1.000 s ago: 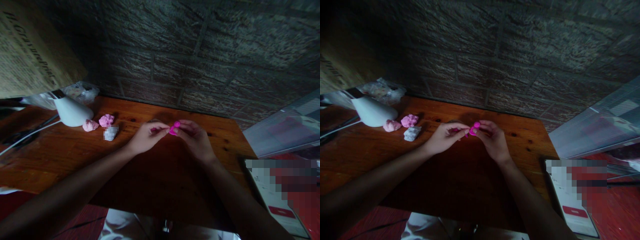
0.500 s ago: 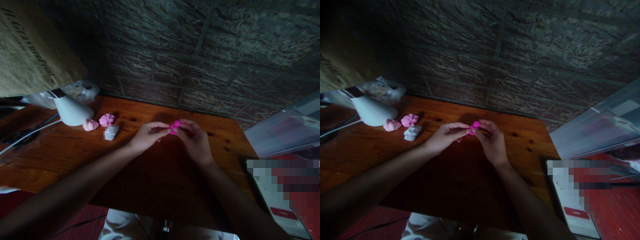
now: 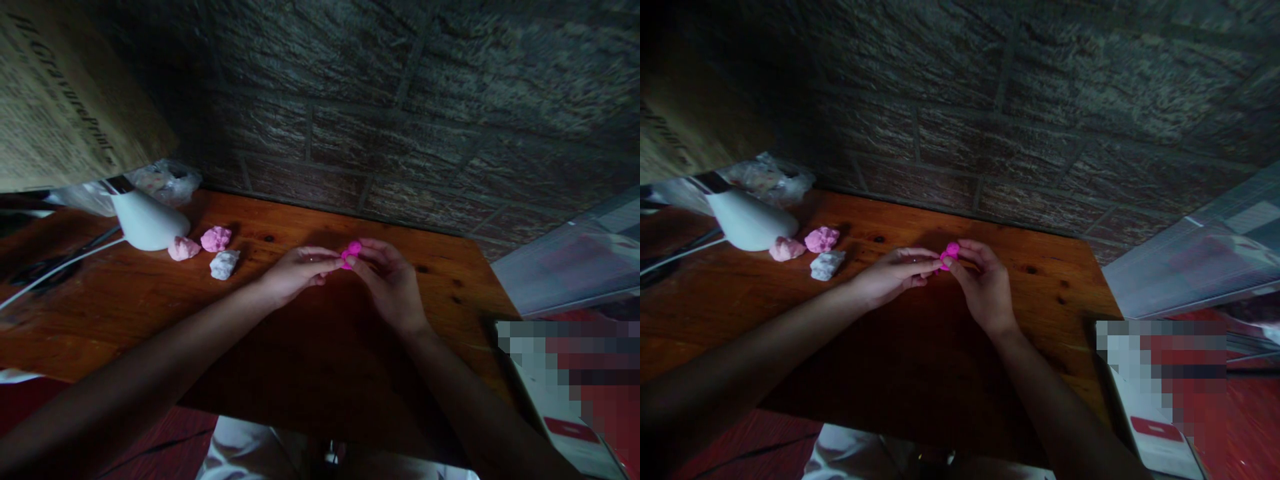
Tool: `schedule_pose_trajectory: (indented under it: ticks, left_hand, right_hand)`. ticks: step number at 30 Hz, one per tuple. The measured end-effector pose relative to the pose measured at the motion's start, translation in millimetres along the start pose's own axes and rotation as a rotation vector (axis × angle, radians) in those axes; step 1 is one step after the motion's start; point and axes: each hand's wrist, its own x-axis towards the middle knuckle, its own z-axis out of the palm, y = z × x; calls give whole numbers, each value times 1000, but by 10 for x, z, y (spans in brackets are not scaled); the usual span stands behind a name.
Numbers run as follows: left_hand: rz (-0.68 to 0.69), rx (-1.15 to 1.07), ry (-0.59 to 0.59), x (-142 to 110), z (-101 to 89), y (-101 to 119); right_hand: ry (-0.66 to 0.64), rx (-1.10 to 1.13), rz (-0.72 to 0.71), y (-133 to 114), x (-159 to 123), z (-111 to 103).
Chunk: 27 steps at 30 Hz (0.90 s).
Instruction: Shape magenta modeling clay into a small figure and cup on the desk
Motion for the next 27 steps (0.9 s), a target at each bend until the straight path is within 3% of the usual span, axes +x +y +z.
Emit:
schedule_pose_trajectory:
  ticks: [7,10,15,18,22,27]
  left_hand:
    - [0,13,-36,23,-15,-7]
    - [72,107,-45,30,-26,-15]
    - [475,439,-14,14,-38,-33]
    - [691,688,69,-30,-24,-44]
    - [877,946,156,-82,1,-51]
    - [998,1097,189,-87,2,-41]
  right_hand:
    - [-6,-7,-10,0,-7,5]
    - [-3,2,7,8,0,-1]
    - [21,22,43,1,29,-31]
    - [25,47,52,-13,38,-44]
    - [12,47,41,-19,28,-32]
    - [25,33,17,0,12,2]
